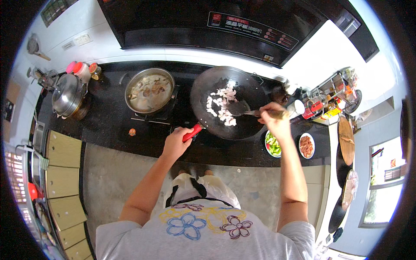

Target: The person adds chopped meat from a plate into a hot wok and stirs it with a spatula. They then pour a liquid from a cup into the wok and continue to stir-fry the meat until it is cooked.

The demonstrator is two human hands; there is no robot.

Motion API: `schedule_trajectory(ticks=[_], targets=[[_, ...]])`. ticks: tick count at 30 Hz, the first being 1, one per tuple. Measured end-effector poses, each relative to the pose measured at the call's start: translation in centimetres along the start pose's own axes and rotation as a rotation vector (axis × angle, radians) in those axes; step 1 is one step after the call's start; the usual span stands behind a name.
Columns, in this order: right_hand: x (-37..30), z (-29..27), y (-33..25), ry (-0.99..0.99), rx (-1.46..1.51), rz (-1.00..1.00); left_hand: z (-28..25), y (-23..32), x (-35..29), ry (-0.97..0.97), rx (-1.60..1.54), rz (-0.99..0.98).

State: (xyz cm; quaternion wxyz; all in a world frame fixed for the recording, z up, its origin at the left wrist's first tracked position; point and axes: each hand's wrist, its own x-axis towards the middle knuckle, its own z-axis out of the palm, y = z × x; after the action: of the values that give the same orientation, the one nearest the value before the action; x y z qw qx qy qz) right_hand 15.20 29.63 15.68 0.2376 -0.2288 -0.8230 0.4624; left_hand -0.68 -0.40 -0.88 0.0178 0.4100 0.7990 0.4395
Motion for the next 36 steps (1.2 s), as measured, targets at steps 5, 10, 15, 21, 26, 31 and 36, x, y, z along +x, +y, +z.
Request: schedule_trajectory(ticks=[5,10,15,21,26,31,36], targets=[[0.2,-0.2,-7.1,-0.083,-0.090,0.174,0.0,-0.1,-0.6,0.041,0.023,-0.003],[1.9,4.0,0.4,0.056,-0.243,-0.075,0.3,0.6,0.3,0.025,0.008,0.015],[2.9,5.0,1.5,0.223,0.153,-0.058,-0.1,0.3,-0.4,0.038,-0.003,0.001],[1.8,6.7,8.8,0.184,0.439,-0.054,0.0,0.9,0.2,0.021,0.032,-0.003],[-5.2,5.4,8.2,0.041,0.159,-0.211,0.0,0.3,-0.2,0.014,0.015,-0.012],[-8.0,4.4,9.2,0.107,0.111,-0.192,0.1,0.2,-0.1,0.018,0.005,0.000],[-1.9,0.7,5.7,0.069,0.335,0.107,0.0,0.6,0.1,0.006,0.018,0.033]])
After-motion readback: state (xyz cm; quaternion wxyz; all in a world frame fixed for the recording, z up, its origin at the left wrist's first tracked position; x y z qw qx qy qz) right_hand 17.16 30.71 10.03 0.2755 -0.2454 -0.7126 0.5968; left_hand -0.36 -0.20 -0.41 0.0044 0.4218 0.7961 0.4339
